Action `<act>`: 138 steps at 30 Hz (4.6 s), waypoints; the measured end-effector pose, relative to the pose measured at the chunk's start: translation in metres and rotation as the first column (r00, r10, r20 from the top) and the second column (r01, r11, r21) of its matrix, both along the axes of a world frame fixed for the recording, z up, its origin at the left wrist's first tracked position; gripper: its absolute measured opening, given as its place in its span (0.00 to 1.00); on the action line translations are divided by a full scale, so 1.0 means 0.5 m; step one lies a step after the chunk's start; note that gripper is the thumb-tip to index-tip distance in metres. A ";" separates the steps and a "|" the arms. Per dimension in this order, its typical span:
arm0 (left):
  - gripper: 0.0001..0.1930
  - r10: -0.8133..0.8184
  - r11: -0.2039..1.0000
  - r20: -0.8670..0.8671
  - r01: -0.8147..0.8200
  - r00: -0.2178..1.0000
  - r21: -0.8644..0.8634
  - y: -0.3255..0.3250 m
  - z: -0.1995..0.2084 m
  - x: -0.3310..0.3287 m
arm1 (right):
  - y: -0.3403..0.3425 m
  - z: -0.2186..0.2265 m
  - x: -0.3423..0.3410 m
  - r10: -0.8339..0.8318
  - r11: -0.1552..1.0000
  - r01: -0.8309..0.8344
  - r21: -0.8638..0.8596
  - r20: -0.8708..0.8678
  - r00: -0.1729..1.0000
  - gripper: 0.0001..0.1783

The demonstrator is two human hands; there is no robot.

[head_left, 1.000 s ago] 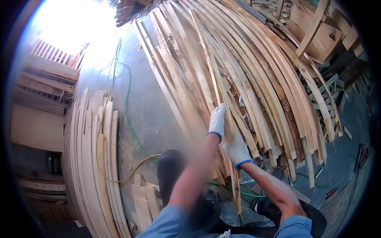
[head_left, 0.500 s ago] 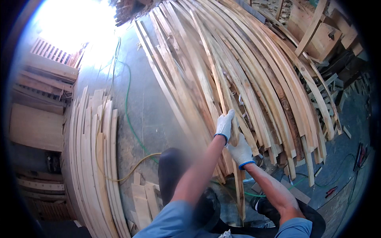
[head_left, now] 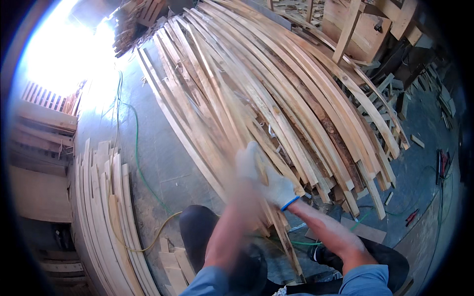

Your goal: The person sorts through a pile of wood pieces on the floor, picks up pieces, and places them on a table saw. The person then uses the table saw to cut the wood pieces.

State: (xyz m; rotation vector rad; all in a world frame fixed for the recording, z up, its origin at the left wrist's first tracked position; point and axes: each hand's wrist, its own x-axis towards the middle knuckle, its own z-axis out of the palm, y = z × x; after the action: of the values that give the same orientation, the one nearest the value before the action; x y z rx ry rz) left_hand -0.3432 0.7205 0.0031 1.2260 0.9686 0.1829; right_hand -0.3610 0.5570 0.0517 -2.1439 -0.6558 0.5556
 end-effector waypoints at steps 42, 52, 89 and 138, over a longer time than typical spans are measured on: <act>0.16 0.100 0.985 0.193 -0.069 0.976 -0.161 0.012 0.050 -0.058 | 0.011 -0.098 0.184 -0.214 0.943 0.318 -0.097 0.556 0.803 0.17; 0.24 0.055 0.980 0.054 -0.064 0.997 0.188 -0.002 0.023 -0.069 | 0.109 -0.161 0.093 -0.056 0.998 0.052 0.040 0.111 0.992 0.18; 0.27 0.379 0.855 0.014 -0.356 0.925 0.376 0.160 -0.060 -0.218 | 0.293 -0.198 0.006 0.157 0.911 -0.039 -0.410 0.260 0.953 0.24; 0.15 0.396 0.917 0.100 -0.388 0.913 -0.087 0.137 0.047 -0.225 | 0.270 -0.169 0.032 0.197 0.948 -0.257 -0.186 -0.291 0.936 0.43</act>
State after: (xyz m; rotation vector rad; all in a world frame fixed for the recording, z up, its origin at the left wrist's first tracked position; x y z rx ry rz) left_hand -0.4560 0.7892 0.0265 0.9386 1.1032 0.5310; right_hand -0.3450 0.6921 -0.0328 -2.1522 -0.7216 1.0723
